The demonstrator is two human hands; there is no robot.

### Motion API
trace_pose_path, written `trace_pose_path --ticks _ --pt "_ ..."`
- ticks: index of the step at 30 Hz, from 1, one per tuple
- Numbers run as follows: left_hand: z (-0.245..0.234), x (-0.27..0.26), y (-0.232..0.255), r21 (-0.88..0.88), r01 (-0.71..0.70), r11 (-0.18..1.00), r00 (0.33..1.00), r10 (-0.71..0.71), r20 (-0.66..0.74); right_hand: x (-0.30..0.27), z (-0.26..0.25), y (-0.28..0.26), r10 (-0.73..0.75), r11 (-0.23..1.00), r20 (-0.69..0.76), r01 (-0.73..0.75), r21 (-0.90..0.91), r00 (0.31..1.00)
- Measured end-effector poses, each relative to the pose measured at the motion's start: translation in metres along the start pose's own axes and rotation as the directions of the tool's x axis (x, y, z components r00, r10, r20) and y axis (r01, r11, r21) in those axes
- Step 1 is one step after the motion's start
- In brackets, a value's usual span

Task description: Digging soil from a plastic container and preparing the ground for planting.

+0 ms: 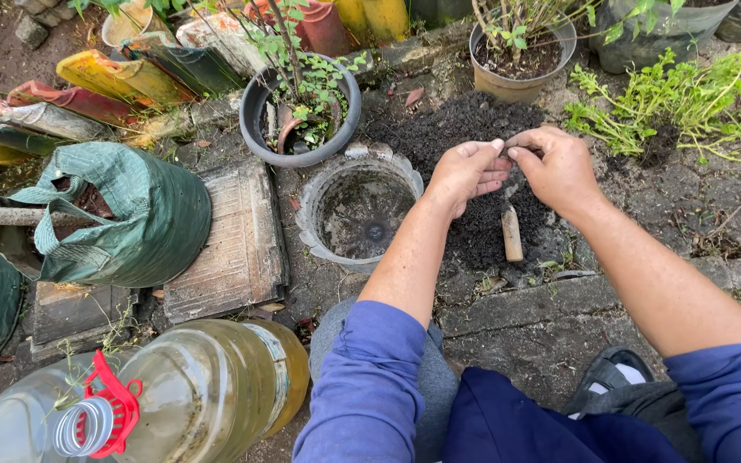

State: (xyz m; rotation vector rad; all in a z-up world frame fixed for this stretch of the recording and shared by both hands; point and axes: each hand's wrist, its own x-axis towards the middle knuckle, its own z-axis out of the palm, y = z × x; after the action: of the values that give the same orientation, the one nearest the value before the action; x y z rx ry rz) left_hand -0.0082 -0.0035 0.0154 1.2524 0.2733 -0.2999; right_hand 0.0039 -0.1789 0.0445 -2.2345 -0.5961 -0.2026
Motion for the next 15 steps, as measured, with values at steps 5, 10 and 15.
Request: trace_pose_path --ticks 5,10,15 --pt "-0.009 0.019 -0.021 -0.011 -0.021 1.000 1.000 0.021 0.021 -0.001 0.002 0.000 -0.073 0.996 -0.025 0.074 0.045 0.997" --pt "-0.016 0.033 -0.030 -0.033 -0.054 0.998 0.998 0.053 -0.027 0.000 0.000 -0.002 0.017 0.986 0.008 -0.018 0.168 1.000" --pt "-0.016 0.029 -0.024 -0.026 -0.049 0.998 0.998 0.048 -0.045 0.003 -0.011 -0.018 -0.041 0.990 0.011 0.039 0.136 0.999"
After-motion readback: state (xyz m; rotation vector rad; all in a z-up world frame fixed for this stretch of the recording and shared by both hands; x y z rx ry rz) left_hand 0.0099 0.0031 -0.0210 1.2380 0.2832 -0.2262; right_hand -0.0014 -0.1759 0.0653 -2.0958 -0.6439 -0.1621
